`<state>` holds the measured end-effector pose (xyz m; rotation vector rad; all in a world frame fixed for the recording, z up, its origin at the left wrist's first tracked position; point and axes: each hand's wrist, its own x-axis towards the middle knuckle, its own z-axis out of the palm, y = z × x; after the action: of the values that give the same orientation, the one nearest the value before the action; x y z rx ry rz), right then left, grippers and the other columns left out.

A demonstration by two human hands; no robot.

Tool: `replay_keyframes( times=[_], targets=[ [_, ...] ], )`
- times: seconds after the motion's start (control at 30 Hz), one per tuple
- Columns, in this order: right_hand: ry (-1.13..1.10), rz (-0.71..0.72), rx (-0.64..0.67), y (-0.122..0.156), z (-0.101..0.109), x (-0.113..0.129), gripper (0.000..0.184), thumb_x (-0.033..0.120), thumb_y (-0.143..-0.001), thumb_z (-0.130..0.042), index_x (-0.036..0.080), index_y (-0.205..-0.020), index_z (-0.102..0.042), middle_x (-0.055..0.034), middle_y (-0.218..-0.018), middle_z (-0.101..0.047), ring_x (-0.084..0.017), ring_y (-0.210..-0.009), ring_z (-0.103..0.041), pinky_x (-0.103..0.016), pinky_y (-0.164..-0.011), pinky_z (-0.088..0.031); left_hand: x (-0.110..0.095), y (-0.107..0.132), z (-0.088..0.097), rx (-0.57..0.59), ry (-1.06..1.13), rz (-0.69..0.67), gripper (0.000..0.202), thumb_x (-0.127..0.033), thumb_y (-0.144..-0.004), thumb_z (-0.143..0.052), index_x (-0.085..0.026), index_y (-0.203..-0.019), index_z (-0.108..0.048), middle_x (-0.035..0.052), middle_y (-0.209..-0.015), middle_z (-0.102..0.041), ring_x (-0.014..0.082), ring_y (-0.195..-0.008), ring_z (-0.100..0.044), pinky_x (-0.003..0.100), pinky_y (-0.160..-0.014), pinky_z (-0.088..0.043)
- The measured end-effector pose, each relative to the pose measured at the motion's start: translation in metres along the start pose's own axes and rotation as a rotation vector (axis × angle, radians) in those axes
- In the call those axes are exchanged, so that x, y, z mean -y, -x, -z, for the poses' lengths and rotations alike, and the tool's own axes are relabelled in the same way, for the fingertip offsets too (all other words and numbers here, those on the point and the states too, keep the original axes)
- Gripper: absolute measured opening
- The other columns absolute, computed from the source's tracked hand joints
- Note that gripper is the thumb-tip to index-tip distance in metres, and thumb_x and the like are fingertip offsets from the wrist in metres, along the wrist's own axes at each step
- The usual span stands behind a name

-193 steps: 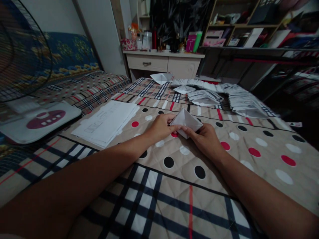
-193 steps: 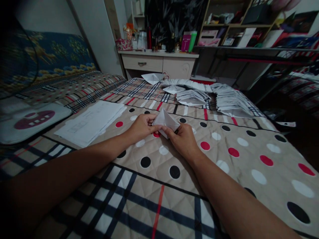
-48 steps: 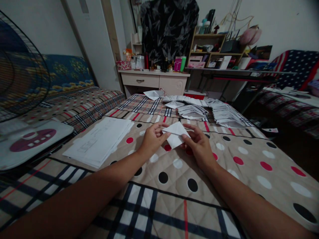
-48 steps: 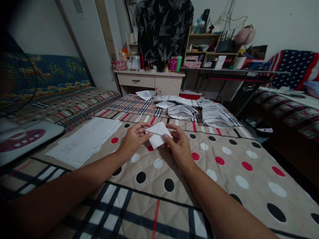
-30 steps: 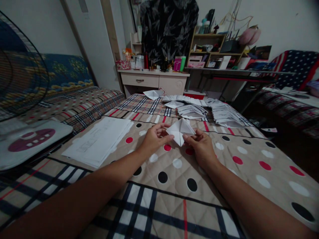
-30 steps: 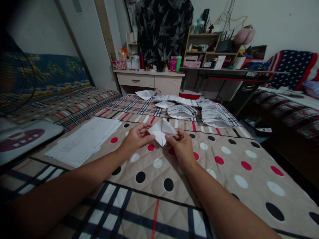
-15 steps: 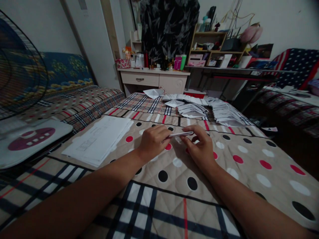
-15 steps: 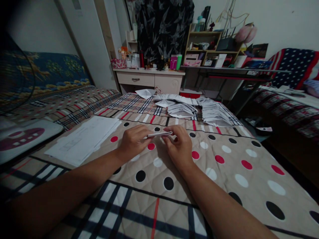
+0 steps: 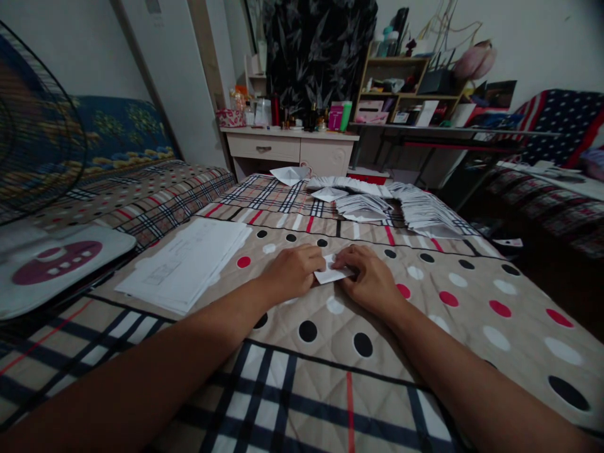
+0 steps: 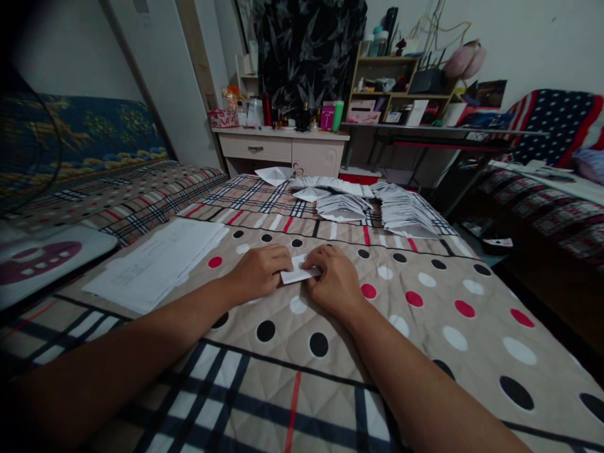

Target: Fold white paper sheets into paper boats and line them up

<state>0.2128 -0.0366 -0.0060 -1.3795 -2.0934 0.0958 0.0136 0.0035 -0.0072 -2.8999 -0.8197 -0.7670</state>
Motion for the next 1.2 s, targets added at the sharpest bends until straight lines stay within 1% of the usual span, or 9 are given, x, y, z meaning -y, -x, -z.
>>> replay_keyframes(
  times=[0.1, 0.23, 0.33, 0.47, 0.6, 0.7, 0.9, 1.07, 1.2],
  targets=[
    [0.117, 0.031, 0.04, 0.003, 0.007, 0.01, 0.021, 0.015, -0.069, -0.063, 0.018, -0.085, -0.075, -0.0076, -0.095, -0.066, -0.023, -0.092, -0.056, -0.033, -0.078, -0.043, 0.006, -0.001, 0.003, 0.053, 0.23, 0.097, 0.018, -0.007, -0.073, -0.06, -0.017, -0.084, -0.07, 0.0035, -0.089, -0.065, 0.0173, -0.087, -0.06, 0.03, -0.08, -0.048],
    [0.21, 0.008, 0.143, 0.008, 0.012, 0.022, 0.022, 0.016, -0.076, -0.061, 0.022, -0.09, -0.077, -0.0049, -0.093, -0.065, -0.018, -0.082, -0.058, -0.029, -0.067, -0.04, 0.021, -0.002, 0.009, 0.186, 0.578, 0.069, 0.019, -0.017, -0.074, -0.07, -0.016, -0.093, -0.072, 0.0053, -0.095, -0.067, 0.0163, -0.088, -0.062, 0.029, -0.081, -0.049],
    [0.265, -0.002, 0.178, 0.009, 0.012, 0.026, 0.023, 0.015, -0.082, -0.057, 0.025, -0.092, -0.077, -0.0046, -0.094, -0.065, -0.018, -0.084, -0.059, -0.028, -0.065, -0.039, 0.028, -0.002, 0.007, 0.183, 0.679, 0.099, 0.018, -0.02, -0.076, -0.072, -0.017, -0.093, -0.074, 0.0053, -0.094, -0.069, 0.0156, -0.087, -0.063, 0.028, -0.08, -0.048],
    [0.342, 0.004, 0.192, 0.008, 0.008, 0.027, 0.023, 0.014, -0.086, -0.056, 0.023, -0.089, -0.077, -0.007, -0.092, -0.066, -0.02, -0.083, -0.059, -0.029, -0.064, -0.039, 0.027, -0.001, 0.002, 0.083, 0.659, 0.114, 0.007, -0.017, -0.079, -0.068, -0.017, -0.082, -0.074, 0.0043, -0.084, -0.07, 0.0134, -0.079, -0.063, 0.027, -0.075, -0.048],
    [0.325, 0.057, 0.192, 0.009, 0.008, 0.024, 0.022, 0.01, -0.083, -0.059, 0.024, -0.081, -0.077, -0.0068, -0.088, -0.067, -0.021, -0.083, -0.059, -0.03, -0.064, -0.04, 0.022, 0.001, 0.007, 0.111, 0.59, 0.037, 0.008, -0.013, -0.078, -0.067, -0.018, -0.079, -0.074, 0.0029, -0.079, -0.068, 0.0121, -0.074, -0.062, 0.025, -0.071, -0.047],
    [0.275, 0.032, 0.184, 0.009, 0.01, 0.023, 0.02, 0.011, -0.082, -0.061, 0.023, -0.075, -0.075, -0.0054, -0.086, -0.067, -0.019, -0.078, -0.06, -0.029, -0.062, -0.039, 0.02, 0.001, 0.009, 0.124, 0.555, 0.031, 0.005, -0.015, -0.077, -0.069, -0.017, -0.077, -0.073, 0.0019, -0.075, -0.067, 0.0114, -0.07, -0.059, 0.024, -0.066, -0.045],
    [0.178, -0.086, 0.162, 0.006, 0.013, 0.023, 0.019, 0.018, -0.086, -0.059, 0.019, -0.071, -0.07, -0.0051, -0.083, -0.066, -0.017, -0.073, -0.059, -0.028, -0.061, -0.037, 0.019, -0.001, 0.002, 0.072, 0.547, 0.213, 0.012, -0.027, -0.079, -0.069, -0.016, -0.078, -0.073, 0.0009, -0.072, -0.066, 0.0105, -0.065, -0.057, 0.023, -0.06, -0.04],
    [0.06, -0.306, 0.054, 0.004, 0.008, 0.014, 0.014, 0.029, -0.082, -0.067, 0.018, -0.073, -0.068, -0.0032, -0.075, -0.067, -0.016, -0.066, -0.058, -0.027, -0.06, -0.036, 0.019, -0.003, -0.007, 0.036, 0.545, 0.43, 0.019, -0.031, -0.08, -0.066, -0.015, -0.071, -0.071, -0.001, -0.061, -0.063, 0.0099, -0.057, -0.053, 0.023, -0.054, -0.035],
    [0.038, -0.355, 0.047, 0.002, 0.004, 0.01, 0.018, 0.031, -0.084, -0.062, 0.018, -0.074, -0.069, -0.0047, -0.075, -0.068, -0.017, -0.068, -0.059, -0.028, -0.06, -0.036, 0.016, -0.005, -0.008, 0.027, 0.475, 0.486, 0.021, -0.034, -0.077, -0.067, -0.015, -0.066, -0.069, -0.0018, -0.058, -0.06, 0.0095, -0.055, -0.05, 0.023, -0.053, -0.033]
  ],
)
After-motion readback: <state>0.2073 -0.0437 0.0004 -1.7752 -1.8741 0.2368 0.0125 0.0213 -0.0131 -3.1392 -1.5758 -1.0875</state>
